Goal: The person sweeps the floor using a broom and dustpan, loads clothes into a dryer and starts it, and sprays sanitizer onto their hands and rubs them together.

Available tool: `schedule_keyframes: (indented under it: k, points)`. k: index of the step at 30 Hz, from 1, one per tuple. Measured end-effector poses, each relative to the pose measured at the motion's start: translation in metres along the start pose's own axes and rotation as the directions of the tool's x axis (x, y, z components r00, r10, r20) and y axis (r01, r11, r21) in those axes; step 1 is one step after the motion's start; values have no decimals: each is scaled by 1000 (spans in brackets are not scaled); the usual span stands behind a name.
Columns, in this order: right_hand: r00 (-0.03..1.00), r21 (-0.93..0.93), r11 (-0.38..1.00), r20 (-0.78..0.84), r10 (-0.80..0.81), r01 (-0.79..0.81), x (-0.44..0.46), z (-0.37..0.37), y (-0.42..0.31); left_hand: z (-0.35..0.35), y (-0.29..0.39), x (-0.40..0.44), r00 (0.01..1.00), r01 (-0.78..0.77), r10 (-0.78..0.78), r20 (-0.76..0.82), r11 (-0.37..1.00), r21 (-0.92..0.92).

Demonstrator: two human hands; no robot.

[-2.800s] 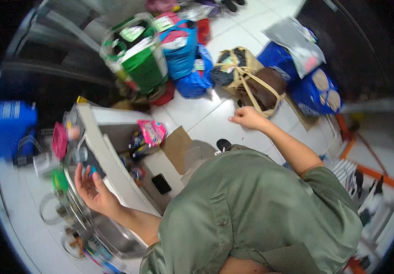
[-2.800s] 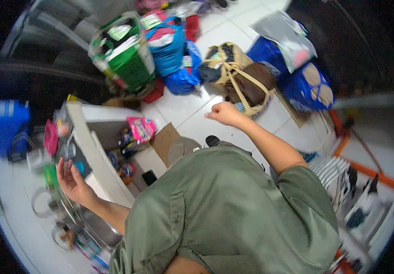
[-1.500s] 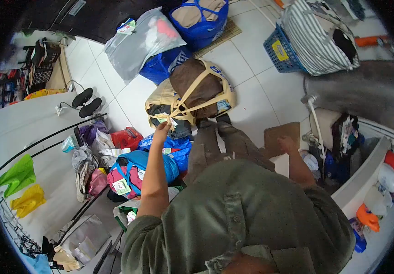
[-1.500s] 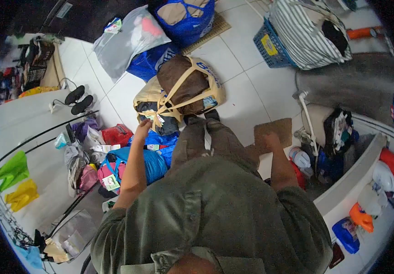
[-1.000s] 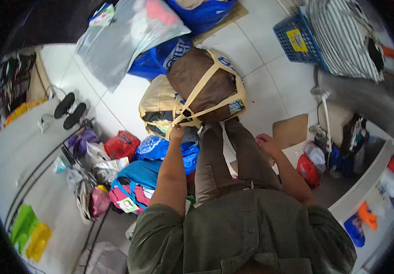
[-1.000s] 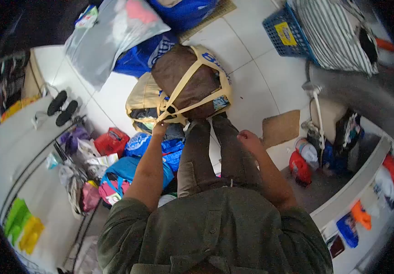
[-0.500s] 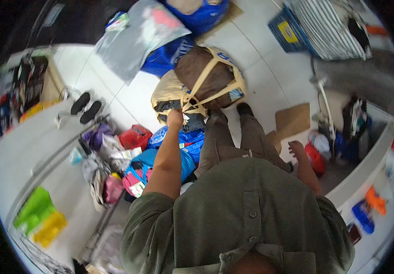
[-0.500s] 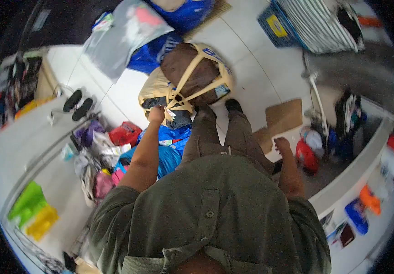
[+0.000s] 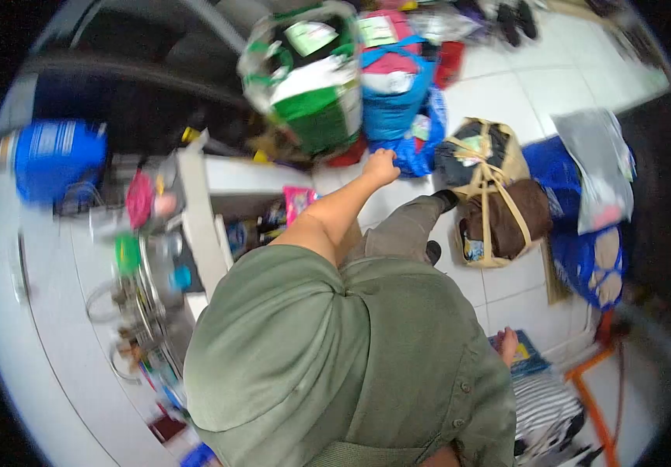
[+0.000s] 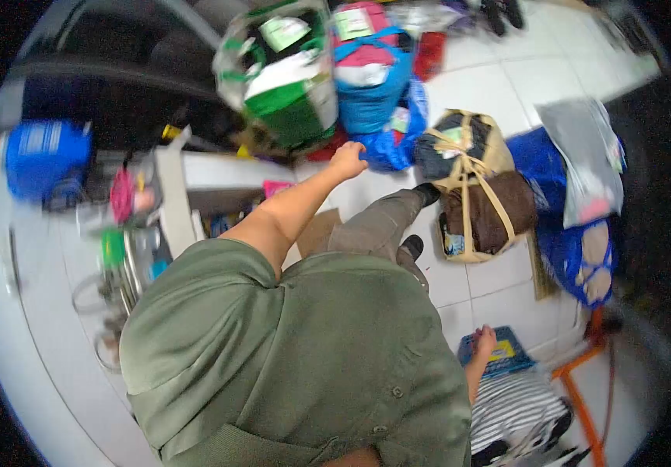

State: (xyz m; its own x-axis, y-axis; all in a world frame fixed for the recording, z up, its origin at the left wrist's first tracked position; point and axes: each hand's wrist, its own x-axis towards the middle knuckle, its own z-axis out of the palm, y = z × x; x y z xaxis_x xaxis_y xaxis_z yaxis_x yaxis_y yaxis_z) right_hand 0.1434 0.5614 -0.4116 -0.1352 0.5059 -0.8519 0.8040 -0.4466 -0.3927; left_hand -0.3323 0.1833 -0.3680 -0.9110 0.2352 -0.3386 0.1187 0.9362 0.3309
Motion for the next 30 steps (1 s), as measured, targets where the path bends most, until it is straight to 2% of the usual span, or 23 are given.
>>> schedule_keyframes:
  k: [1,3,6,7,9,11,12,13,14,15,16,17,18,19,20,21,22,23,25,27,28,29,30]
  points:
    - [999,-121,993,47,-9,14,11,-12,-1,-3,-24,-29,998,63,-64,-28,998,-27]
    - [995,-386,922,103,19,23,57,-26,8,-12,-62,-89,922,345,-335,192,939,-17]
    - [985,-700,711,159,70,62,147,-29,25,-7,-130,-162,855,476,-440,274,876,-77]
    - [986,-714,699,139,88,39,160,-24,12,-16,-141,-187,827,521,-480,292,850,-81]
    - [988,-643,766,111,103,-8,127,35,-48,-23,-159,-233,821,567,-532,208,801,-192]
    - [983,-624,776,181,34,88,95,108,-108,23,-212,-265,816,576,-558,148,770,-274]
    - [848,-775,354,514,-129,523,94,150,-143,22,-219,-273,813,580,-563,147,762,-287]
    - [582,-638,-217,766,-272,739,97,192,-177,20,-224,-279,751,660,-608,257,700,-273]
    - [608,-593,169,702,-370,787,84,236,-195,17,-227,-284,676,733,-639,367,635,-244]
    - [626,-393,506,628,-462,768,68,280,-214,14,-225,-286,673,736,-639,374,628,-251]
    - [582,-529,248,698,-418,812,11,324,-255,6,-223,-283,634,758,-695,341,470,-452]
    - [694,-383,627,614,-376,678,3,370,-268,-1,-225,-277,584,720,-747,319,294,-629]
    - [608,-401,478,663,-437,781,-34,410,-290,3,-235,-269,584,718,-746,321,290,-633]
    - [515,-219,530,688,-511,819,-79,446,-303,12,-253,-255,651,663,-723,233,391,-638]
    - [430,-210,409,693,-579,888,-99,480,-313,15,-265,-242,710,603,-688,149,485,-633]
    - [325,-204,256,673,-664,945,-113,512,-320,7,-272,-228,708,603,-690,150,480,-637]
    - [326,-102,368,710,-624,924,-162,532,-329,-7,-278,-211,739,571,-662,123,519,-636]
    - [281,-92,314,719,-636,945,-168,558,-333,-23,-286,-190,772,533,-629,92,560,-634]
    - [278,-179,219,741,-612,959,-224,586,-343,-55,-307,-150,796,434,-601,-64,642,-632]
    - [264,-248,110,764,-588,963,-246,605,-354,-137,-300,-123,737,462,-673,65,431,-775]
    - [270,-315,24,773,-574,949,-248,614,-360,-139,-321,-102,739,366,-669,-79,497,-786]
    - [196,-263,-36,794,-575,964,-230,625,-362,-141,-341,-85,727,265,-649,-224,566,-781]
    - [178,-275,-95,812,-556,957,-217,635,-364,-162,-347,-75,706,221,-667,-237,526,-821]
